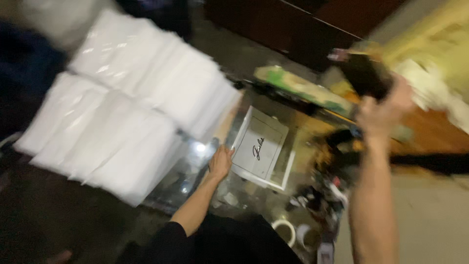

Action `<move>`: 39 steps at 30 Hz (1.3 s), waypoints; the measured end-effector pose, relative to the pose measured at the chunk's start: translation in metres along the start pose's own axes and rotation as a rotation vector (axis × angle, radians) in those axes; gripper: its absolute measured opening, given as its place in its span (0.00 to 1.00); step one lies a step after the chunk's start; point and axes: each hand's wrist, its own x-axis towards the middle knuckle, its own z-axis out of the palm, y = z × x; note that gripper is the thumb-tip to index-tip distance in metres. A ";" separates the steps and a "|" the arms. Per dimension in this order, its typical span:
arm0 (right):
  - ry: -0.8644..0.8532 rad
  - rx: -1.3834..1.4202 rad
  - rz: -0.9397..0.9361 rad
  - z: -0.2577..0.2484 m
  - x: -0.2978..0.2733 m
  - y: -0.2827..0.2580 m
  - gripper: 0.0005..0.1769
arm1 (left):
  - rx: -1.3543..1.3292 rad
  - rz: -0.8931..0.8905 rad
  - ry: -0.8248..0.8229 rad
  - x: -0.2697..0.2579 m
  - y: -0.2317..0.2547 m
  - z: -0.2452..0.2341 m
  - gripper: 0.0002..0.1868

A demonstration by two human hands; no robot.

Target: The person performs screen printing on white tote bags. They place a bag under a wooden screen frame, use a squeegee to spread ink across the mesh, and then lift the screen to reveal the printed logo. The process is repeated for multiple bags.

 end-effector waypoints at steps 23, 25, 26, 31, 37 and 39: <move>-0.062 -0.142 0.041 0.007 0.011 0.029 0.30 | 0.393 -0.275 0.953 0.102 -0.184 -0.371 0.11; -0.064 -0.166 0.047 0.006 0.015 0.019 0.31 | 0.414 -0.120 0.946 0.121 -0.181 -0.337 0.29; -0.064 -0.173 0.054 0.005 0.014 0.017 0.31 | 0.415 -0.112 0.940 0.133 -0.166 -0.295 0.29; -0.107 -0.089 0.079 0.002 0.009 0.018 0.32 | 0.765 0.698 -0.077 0.140 -0.047 -0.137 0.50; -0.071 -0.018 0.103 -0.002 0.018 0.002 0.28 | 0.564 0.604 0.209 0.146 -0.002 -0.043 0.25; -0.079 -0.024 0.131 0.000 0.023 -0.004 0.28 | 0.407 0.537 0.062 0.098 0.034 -0.019 0.27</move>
